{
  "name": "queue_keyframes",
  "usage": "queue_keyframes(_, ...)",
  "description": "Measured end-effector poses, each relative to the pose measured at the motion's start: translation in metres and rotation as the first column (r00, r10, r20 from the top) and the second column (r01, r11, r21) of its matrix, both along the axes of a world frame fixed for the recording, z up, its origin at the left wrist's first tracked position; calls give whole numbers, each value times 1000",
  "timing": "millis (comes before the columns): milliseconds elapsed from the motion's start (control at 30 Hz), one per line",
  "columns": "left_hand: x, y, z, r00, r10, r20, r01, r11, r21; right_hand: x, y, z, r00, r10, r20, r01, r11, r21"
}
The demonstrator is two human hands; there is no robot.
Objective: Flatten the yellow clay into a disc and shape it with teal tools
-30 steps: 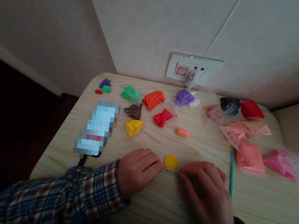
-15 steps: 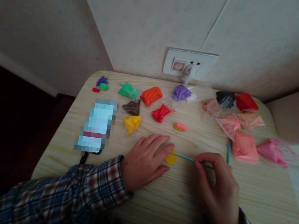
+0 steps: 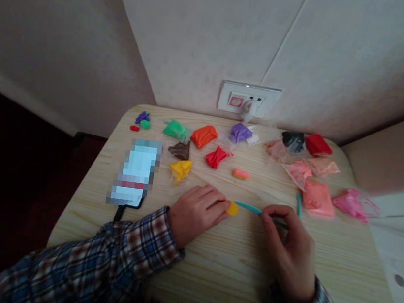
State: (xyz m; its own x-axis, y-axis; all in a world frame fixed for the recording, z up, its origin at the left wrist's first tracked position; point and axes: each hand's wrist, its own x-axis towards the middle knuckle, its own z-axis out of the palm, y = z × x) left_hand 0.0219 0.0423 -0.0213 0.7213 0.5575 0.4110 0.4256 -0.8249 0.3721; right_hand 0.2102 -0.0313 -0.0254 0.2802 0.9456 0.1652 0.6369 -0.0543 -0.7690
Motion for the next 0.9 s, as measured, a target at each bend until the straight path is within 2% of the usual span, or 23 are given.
queue_keyframes(133, -2, -2, 3, 988, -44, 151, 81, 966, -245, 0, -1, 0, 999, -4, -54, 6, 1000, 26)
queue_keyframes(200, -2, -3, 3, 986, -26, 165, 78, 945, -316, 0, -2, 0, 998, -1, -69, 3, 1000, 26)
queue_keyframes(367, -1, 0, 4, 998, 52, 41, -39, 962, -269, -1, -2, 1, 998, 23, -50, -22, 999, 30)
queue_keyframes(500, -1, 2, 3, 994, 108, 14, -102, 964, -247, -1, -2, 2, 998, 33, -53, -31, 999, 33)
queue_keyframes(667, -6, -1, 2, 993, 116, 37, -105, 971, -217, -2, -1, 2, 997, 60, -47, -60, 998, 4)
queue_keyframes(900, -16, -2, 3, 993, 112, 20, -107, 978, -182, -6, 2, 1, 976, 217, -26, -218, 976, -16)
